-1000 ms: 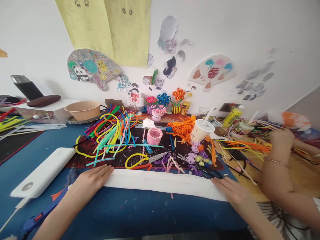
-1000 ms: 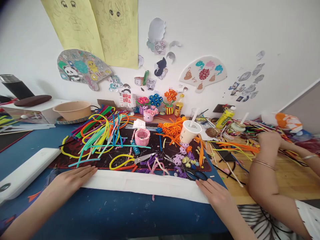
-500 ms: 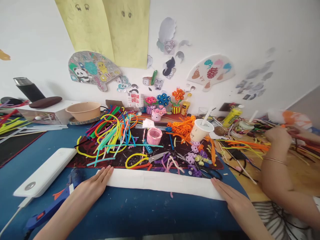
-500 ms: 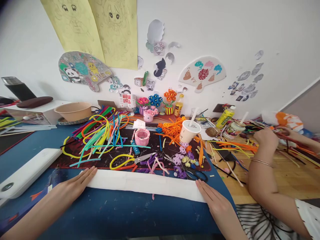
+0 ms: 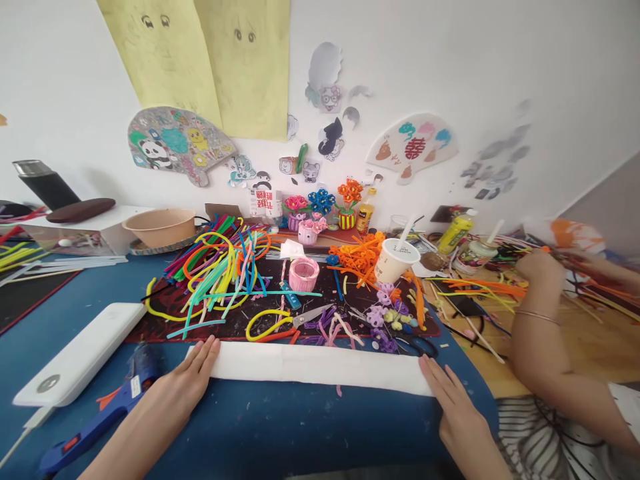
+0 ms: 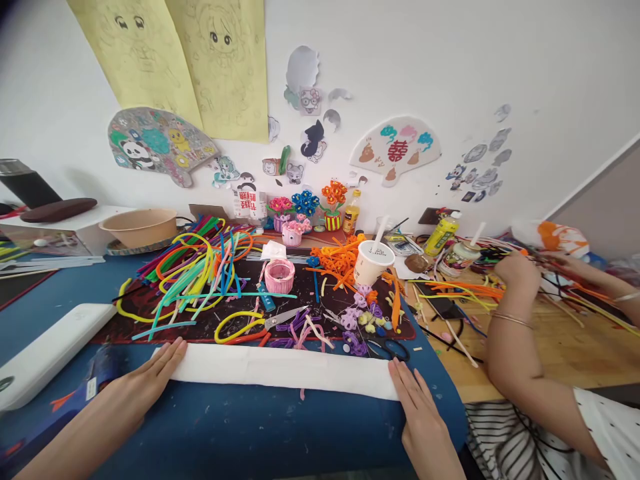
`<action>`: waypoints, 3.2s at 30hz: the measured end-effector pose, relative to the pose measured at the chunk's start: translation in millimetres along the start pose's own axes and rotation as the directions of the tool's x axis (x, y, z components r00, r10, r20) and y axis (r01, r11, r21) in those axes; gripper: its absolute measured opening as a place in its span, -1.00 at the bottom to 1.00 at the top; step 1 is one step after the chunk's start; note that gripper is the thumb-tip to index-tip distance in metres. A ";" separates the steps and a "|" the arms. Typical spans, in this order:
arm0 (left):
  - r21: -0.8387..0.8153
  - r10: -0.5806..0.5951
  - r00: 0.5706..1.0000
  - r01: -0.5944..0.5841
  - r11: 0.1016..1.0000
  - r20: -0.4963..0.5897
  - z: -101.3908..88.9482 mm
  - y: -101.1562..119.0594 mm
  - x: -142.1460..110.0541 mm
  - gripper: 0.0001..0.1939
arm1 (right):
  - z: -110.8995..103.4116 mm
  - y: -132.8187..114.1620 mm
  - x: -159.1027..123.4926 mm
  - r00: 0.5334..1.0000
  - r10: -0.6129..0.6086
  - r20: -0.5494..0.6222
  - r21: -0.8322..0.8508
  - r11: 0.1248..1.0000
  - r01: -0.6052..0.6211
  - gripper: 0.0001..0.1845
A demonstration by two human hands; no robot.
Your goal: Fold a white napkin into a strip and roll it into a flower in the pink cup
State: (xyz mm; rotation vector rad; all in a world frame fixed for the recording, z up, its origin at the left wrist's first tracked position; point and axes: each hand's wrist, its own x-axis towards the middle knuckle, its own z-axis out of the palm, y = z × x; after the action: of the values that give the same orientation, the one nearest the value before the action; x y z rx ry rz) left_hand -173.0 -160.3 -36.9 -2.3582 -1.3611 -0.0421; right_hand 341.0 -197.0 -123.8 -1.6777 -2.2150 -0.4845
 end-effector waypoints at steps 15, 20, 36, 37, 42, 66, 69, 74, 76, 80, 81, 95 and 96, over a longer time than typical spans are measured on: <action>0.101 -0.100 0.992 0.092 0.991 0.079 -0.7 24.9 3.3 -0.11 | 5.6 -21.8 5.8 0.994 0.091 0.062 -0.033 0.995 -0.089 0.09; 0.061 -0.117 0.993 0.115 0.991 0.025 1.6 26.7 0.9 -0.20 | -6.2 -20.1 8.6 0.993 0.076 0.091 0.081 0.993 -0.084 0.09; 0.022 -0.087 0.996 0.088 0.996 -0.034 13.7 35.7 6.4 -0.25 | -3.9 -26.6 12.0 0.985 0.088 0.148 -0.005 0.996 -0.088 0.18; 0.028 -0.084 0.996 0.085 0.996 -0.042 14.3 35.8 6.1 -0.24 | -3.5 -26.3 11.3 0.986 0.082 0.148 -0.008 0.997 -0.082 0.19; 0.082 -0.070 0.992 0.078 0.994 -0.102 12.1 37.5 5.8 -0.28 | -11.2 -32.7 13.3 0.986 0.070 0.151 -0.025 0.997 -0.067 0.19; 0.018 -0.030 0.995 0.031 0.999 -0.096 2.0 50.1 16.9 0.06 | 1.6 -34.1 15.4 0.992 0.033 0.120 0.257 0.964 -0.063 -0.02; 0.003 -0.024 0.990 0.024 1.000 -0.141 7.2 51.0 15.4 -0.07 | -1.6 -47.3 20.4 0.984 0.145 0.105 0.309 0.935 -0.171 -0.37; -0.037 -0.027 0.968 0.019 0.999 -0.250 9.5 56.0 21.2 -0.52 | -5.7 -65.6 29.6 0.972 0.232 0.047 0.318 0.919 -0.234 -0.54; -0.034 -0.037 0.957 0.028 0.999 -0.288 6.7 57.4 25.6 -0.50 | -7.9 -67.4 30.7 0.967 0.248 0.050 0.326 0.911 -0.251 -0.55; -0.037 -0.051 0.941 0.041 0.998 -0.333 -4.4 58.5 34.5 -0.54 | -13.6 -68.1 32.1 0.978 0.209 0.014 0.339 0.919 -0.201 -0.54; -0.045 -0.058 0.940 0.046 0.998 -0.335 -8.0 59.0 37.0 -0.55 | -15.2 -68.9 33.4 0.980 0.197 -0.001 0.341 0.922 -0.185 -0.55; -0.399 -0.097 0.989 0.045 0.916 -0.112 -25.1 91.2 107.4 -0.83 | -20.1 -85.8 103.3 0.991 0.091 -0.096 0.331 0.942 -0.055 -0.72; -0.413 -0.090 0.990 0.037 0.910 -0.108 -24.3 93.8 112.0 -0.85 | -18.6 -85.9 107.0 0.992 0.085 -0.095 0.336 0.941 -0.048 -0.71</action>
State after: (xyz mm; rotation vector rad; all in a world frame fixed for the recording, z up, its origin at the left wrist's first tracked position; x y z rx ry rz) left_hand -31.9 -118.0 -20.7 -2.5896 -1.4821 -0.5375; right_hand 231.2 -135.5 -65.8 -1.5034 -2.0202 -0.1641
